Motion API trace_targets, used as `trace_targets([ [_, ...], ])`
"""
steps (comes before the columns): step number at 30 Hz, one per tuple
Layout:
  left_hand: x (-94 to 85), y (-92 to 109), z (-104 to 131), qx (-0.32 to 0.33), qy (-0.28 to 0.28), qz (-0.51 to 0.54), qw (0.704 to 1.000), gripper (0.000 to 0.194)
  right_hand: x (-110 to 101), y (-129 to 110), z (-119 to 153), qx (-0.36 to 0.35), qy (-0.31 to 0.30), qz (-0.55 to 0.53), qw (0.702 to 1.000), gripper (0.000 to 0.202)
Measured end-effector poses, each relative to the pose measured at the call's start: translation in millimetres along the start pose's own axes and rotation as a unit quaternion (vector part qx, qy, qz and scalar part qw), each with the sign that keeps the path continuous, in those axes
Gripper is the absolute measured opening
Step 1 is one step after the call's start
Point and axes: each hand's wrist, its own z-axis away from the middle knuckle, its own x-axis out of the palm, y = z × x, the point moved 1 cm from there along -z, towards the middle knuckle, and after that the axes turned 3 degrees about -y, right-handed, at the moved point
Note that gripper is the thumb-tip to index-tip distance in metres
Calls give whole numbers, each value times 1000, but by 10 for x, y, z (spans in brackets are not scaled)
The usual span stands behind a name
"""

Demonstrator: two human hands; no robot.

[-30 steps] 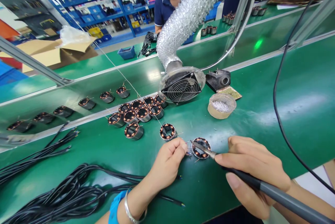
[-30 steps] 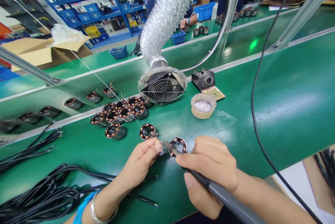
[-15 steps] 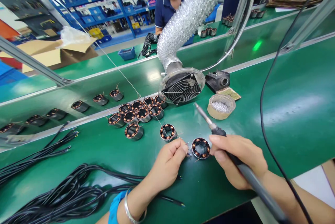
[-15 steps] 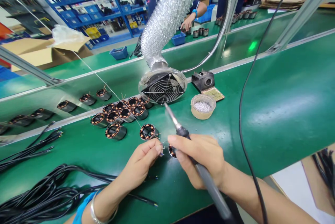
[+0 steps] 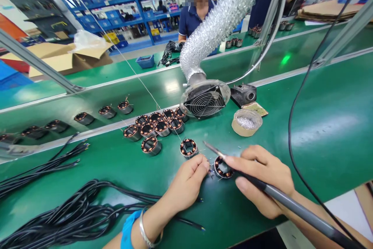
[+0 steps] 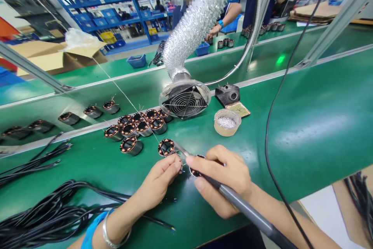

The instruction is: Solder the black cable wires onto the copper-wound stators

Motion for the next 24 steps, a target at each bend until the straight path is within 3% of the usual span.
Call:
trace_targets([
  [6, 10, 0, 10, 1, 4, 3, 1000, 36, -57, -128, 7, -31, -18, -38, 999, 29],
  [12, 11, -1, 5, 2, 10, 0, 1000, 37, -1, -99, 21, -37, -24, -31, 999, 27],
  [24, 9, -2, 1, 2, 6, -3, 1000, 39, -88, -104, 15, -24, -6, -31, 999, 30],
])
